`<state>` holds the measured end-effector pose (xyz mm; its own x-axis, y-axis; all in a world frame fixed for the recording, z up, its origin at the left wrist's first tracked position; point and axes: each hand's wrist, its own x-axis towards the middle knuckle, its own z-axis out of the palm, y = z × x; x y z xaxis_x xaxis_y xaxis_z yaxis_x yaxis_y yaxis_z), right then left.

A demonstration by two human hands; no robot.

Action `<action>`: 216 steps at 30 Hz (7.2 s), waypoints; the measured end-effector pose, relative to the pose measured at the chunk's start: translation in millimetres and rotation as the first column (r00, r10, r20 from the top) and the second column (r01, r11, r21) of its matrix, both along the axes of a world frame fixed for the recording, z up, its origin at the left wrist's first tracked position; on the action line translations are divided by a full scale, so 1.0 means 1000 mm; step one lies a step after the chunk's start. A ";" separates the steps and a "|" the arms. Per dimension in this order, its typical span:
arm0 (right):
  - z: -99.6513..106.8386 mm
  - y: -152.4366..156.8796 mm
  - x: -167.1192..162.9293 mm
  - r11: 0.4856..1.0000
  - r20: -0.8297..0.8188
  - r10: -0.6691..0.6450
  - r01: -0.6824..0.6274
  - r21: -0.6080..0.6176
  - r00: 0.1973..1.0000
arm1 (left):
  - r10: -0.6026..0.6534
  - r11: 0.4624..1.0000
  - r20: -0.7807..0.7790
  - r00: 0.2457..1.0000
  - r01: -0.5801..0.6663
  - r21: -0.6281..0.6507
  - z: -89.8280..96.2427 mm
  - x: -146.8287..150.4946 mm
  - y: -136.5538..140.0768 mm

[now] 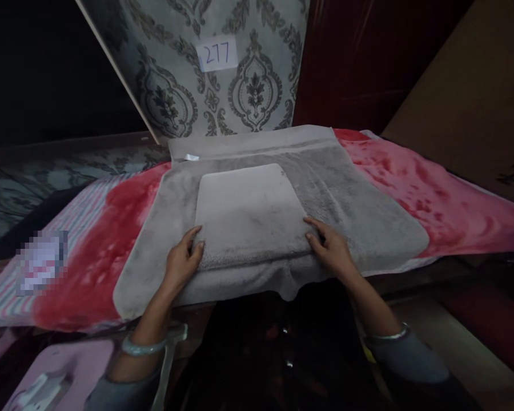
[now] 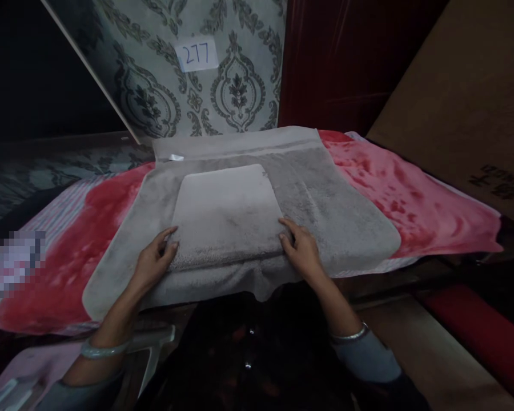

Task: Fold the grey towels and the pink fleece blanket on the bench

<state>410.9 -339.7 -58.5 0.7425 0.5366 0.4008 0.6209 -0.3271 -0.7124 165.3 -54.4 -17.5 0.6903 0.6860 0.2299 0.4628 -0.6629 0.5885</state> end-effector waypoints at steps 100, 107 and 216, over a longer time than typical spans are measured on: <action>0.051 0.169 0.106 0.764 0.166 0.307 -0.138 -0.630 0.937 | 0.014 0.957 -0.536 0.844 0.145 0.253 0.032 0.147 0.108; 0.047 0.131 0.066 0.758 0.157 0.379 -0.208 -0.618 0.912 | -0.104 0.911 -0.540 0.835 0.298 0.285 0.031 0.107 0.050; 0.041 0.025 0.005 0.733 -0.727 0.678 0.029 0.680 -0.108 | -0.603 0.491 0.001 0.798 0.370 0.788 0.017 0.000 -0.105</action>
<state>416.1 -315.2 -17.9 0.3338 0.9180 -0.2143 -0.7841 0.1442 -0.6036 165.7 -158.9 -0.3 0.6956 -0.2234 0.6828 -0.1561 -0.9747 -0.1599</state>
